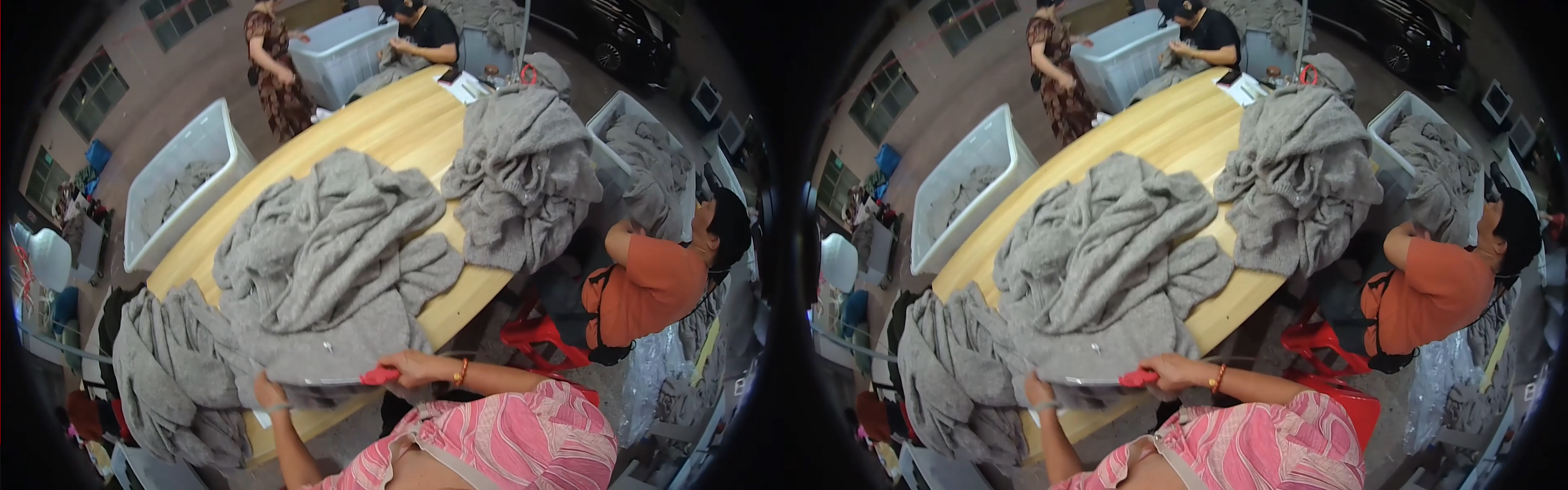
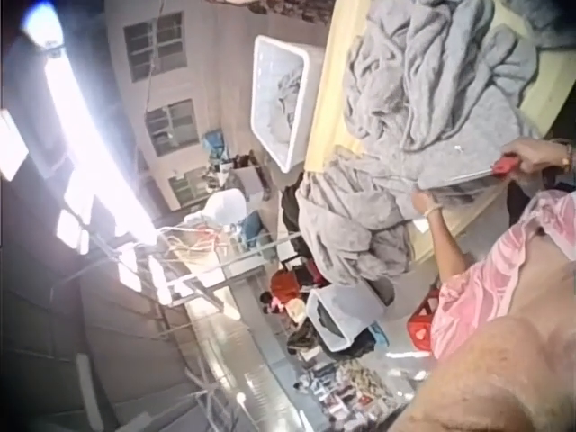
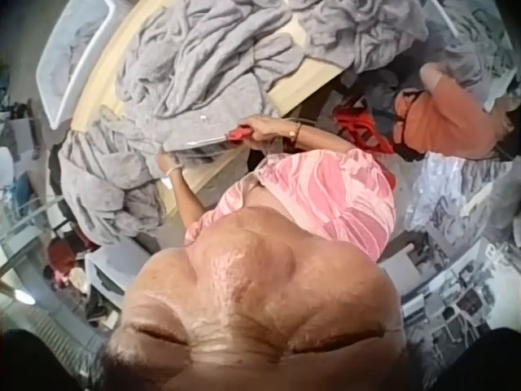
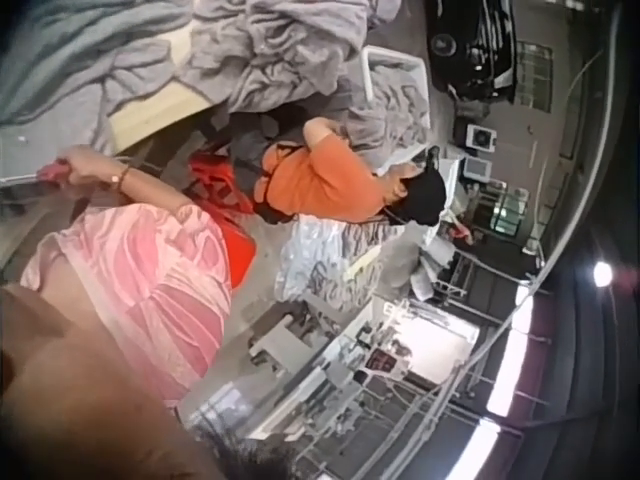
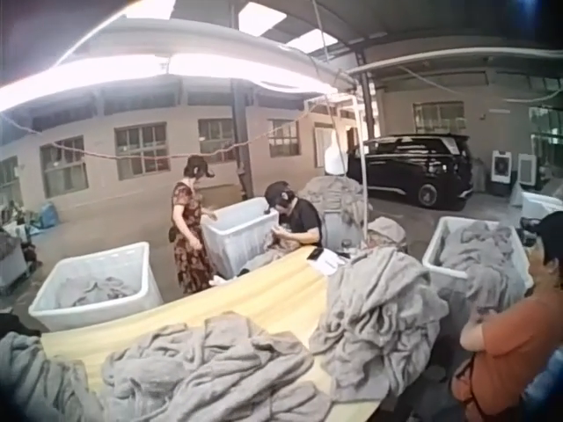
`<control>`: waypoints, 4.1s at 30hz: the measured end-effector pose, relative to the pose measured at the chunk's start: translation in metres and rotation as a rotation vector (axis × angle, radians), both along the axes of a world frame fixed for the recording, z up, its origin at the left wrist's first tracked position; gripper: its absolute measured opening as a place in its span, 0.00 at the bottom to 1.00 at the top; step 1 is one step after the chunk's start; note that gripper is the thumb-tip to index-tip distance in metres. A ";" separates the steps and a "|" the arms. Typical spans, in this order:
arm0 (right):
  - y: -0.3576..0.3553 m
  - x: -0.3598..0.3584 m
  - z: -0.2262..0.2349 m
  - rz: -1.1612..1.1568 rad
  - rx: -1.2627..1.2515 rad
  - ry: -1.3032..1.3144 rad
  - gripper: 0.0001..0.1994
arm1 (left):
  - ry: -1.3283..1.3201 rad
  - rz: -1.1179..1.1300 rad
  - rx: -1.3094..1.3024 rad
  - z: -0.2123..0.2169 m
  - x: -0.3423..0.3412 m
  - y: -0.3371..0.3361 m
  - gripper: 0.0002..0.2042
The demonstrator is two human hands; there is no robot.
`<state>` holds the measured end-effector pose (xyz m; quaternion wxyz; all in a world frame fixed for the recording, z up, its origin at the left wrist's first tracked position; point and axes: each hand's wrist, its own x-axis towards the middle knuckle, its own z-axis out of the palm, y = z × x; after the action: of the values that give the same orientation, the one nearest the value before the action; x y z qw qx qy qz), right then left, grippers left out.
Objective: Trimming loose threads from grey garments using scissors.
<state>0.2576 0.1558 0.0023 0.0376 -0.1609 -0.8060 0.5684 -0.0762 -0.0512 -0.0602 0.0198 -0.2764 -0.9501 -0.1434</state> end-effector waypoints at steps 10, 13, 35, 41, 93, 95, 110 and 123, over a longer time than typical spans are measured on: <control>0.100 0.011 0.005 -0.416 -0.295 0.278 0.14 | -0.055 -0.640 0.838 0.131 -0.046 0.268 0.20; 0.115 0.036 -0.009 -0.658 0.048 -0.099 0.14 | -0.284 -0.761 0.795 0.069 0.029 0.300 0.37; 0.065 0.044 -0.050 -0.589 0.598 -0.238 0.29 | -0.099 -0.386 0.419 -0.059 0.065 0.167 0.42; 0.066 0.007 -0.098 -0.478 0.596 -0.291 0.18 | -0.335 -0.308 0.497 -0.098 0.024 0.151 0.20; 0.092 0.059 -0.010 -0.405 0.588 -0.551 0.10 | -0.036 -1.378 -0.213 -0.076 0.186 0.303 0.25; 0.087 0.088 -0.002 -0.490 0.569 -0.620 0.10 | -0.095 -1.369 -0.165 -0.077 0.182 0.299 0.24; 0.017 0.153 0.013 -0.637 0.563 -0.614 0.11 | -0.285 -1.089 0.408 -0.026 0.191 0.318 0.07; 0.030 0.143 -0.007 -0.509 0.441 -0.594 0.11 | -0.367 0.607 1.133 -0.010 -0.095 -0.054 0.11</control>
<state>0.4010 0.1859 -0.0043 -0.0236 -0.4984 -0.8185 0.2848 -0.1716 -0.1052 -0.0700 0.0395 0.0851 -0.7515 -0.6531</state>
